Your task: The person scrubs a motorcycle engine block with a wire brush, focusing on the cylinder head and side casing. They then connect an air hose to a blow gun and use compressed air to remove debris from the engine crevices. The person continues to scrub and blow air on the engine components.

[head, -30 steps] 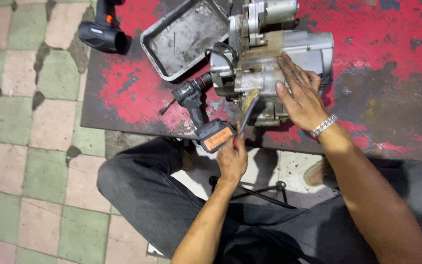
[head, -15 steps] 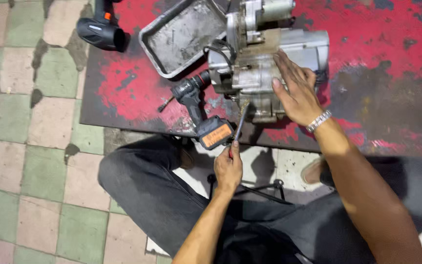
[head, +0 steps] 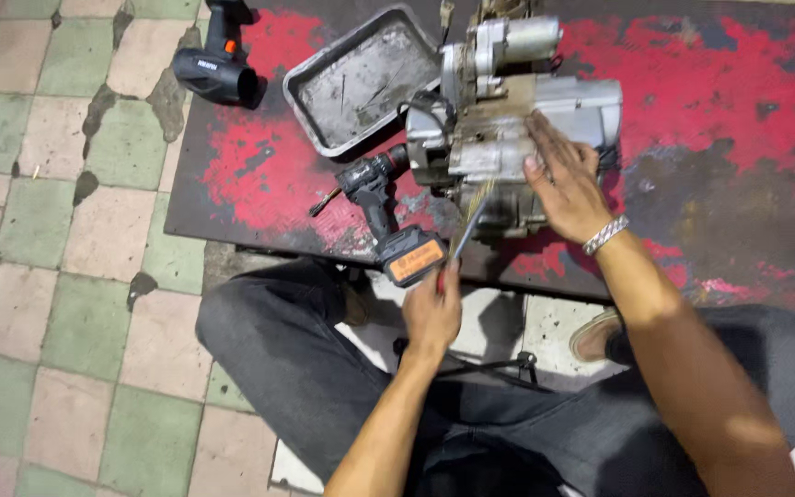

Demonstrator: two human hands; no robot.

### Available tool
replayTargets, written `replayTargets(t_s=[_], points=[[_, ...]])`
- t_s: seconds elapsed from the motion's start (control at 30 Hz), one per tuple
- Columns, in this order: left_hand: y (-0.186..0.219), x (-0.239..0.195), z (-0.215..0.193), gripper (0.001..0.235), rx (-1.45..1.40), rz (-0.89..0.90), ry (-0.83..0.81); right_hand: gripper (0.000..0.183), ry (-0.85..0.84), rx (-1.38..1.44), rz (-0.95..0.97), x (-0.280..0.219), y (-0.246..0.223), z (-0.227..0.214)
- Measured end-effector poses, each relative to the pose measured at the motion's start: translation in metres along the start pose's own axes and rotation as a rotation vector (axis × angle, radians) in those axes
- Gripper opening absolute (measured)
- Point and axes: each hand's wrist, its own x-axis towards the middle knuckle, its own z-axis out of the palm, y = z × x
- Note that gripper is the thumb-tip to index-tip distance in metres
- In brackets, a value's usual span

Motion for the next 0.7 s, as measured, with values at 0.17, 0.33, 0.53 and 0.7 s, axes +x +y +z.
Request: replayTargets(t_s=[0.17,0.33,0.53,0.7], points=[[-0.012,0.000,0.001,0.054,-0.026,-0.088,-0.018,0.062,0.012,0.034,-0.042,-0.002,0.002,0.003],[-0.005,-0.021,-0.013,0.054,-0.114,-0.103,-0.013,0.060,0.037,0.057,-0.042,-0.004,0.003,0.000],[0.000,-0.010,-0.001,0.060,0.000,-0.049,-0.102,0.053,0.163,0.114,0.009,-0.017,-0.011,-0.008],[-0.008,-0.035,-0.017,0.064,-0.146,-0.249,-0.196,0.049,-0.069,0.056,0.506,-0.087,-0.053,0.006]])
